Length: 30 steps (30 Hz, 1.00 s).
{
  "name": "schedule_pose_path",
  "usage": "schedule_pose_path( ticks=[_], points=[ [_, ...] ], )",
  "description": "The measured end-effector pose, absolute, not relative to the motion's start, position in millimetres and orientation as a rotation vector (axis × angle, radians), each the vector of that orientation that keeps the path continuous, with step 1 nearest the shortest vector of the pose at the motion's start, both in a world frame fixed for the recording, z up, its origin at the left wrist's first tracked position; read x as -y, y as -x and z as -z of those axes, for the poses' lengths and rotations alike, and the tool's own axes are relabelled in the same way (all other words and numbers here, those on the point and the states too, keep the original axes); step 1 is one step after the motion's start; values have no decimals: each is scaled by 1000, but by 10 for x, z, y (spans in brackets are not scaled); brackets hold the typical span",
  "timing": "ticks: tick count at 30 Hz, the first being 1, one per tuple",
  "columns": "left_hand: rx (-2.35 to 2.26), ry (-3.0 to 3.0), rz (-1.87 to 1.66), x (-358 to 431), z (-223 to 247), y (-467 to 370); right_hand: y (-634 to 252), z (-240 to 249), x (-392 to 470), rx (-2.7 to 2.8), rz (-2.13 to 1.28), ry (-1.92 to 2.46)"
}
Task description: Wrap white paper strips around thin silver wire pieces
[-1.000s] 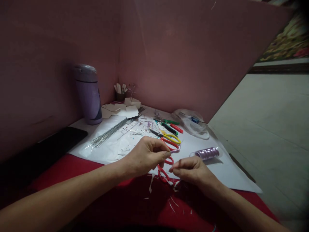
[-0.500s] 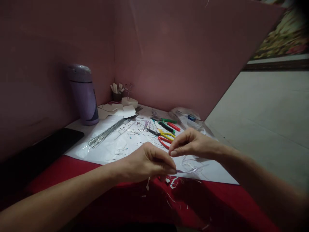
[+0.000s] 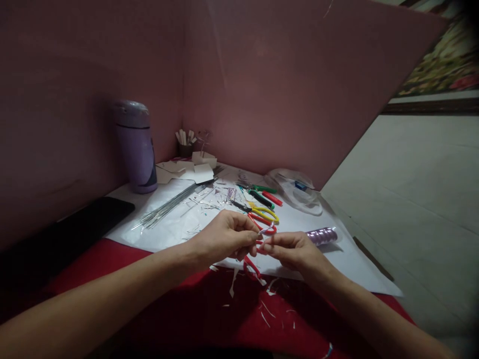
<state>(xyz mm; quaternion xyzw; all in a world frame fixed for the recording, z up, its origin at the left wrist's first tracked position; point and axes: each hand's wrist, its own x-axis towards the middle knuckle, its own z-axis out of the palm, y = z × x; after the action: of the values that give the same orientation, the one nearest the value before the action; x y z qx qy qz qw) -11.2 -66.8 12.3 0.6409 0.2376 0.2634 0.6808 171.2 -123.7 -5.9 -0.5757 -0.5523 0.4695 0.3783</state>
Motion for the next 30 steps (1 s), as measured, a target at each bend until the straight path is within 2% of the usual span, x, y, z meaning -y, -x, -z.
schedule_pose_path(
  ticks=[12, 17, 19, 21, 25, 30],
  points=[
    [-683, -1833, -730, 653, -26, 96, -1561, 43, 1460, 1707, -899, 1384],
    [-587, -2224, -780, 673, 27, 114, -1553, -294, 1474, 2160, -344, 1406],
    [-497, -2242, -736, 685, 34, 118, -1615, -434, 1359, 2192, -245, 1424],
    [-427, -2127, -647, 698, 20, 122, -1709, -499, 1203, 2137, -453, 1434],
    [-400, -1781, -542, 704, -44, 129, -1937, -357, 967, 1856, -1153, 1417],
    [-483, -1554, -617, 682, -113, 113, -2083, 26, 1061, 1428, -1464, 1380]
  ],
)
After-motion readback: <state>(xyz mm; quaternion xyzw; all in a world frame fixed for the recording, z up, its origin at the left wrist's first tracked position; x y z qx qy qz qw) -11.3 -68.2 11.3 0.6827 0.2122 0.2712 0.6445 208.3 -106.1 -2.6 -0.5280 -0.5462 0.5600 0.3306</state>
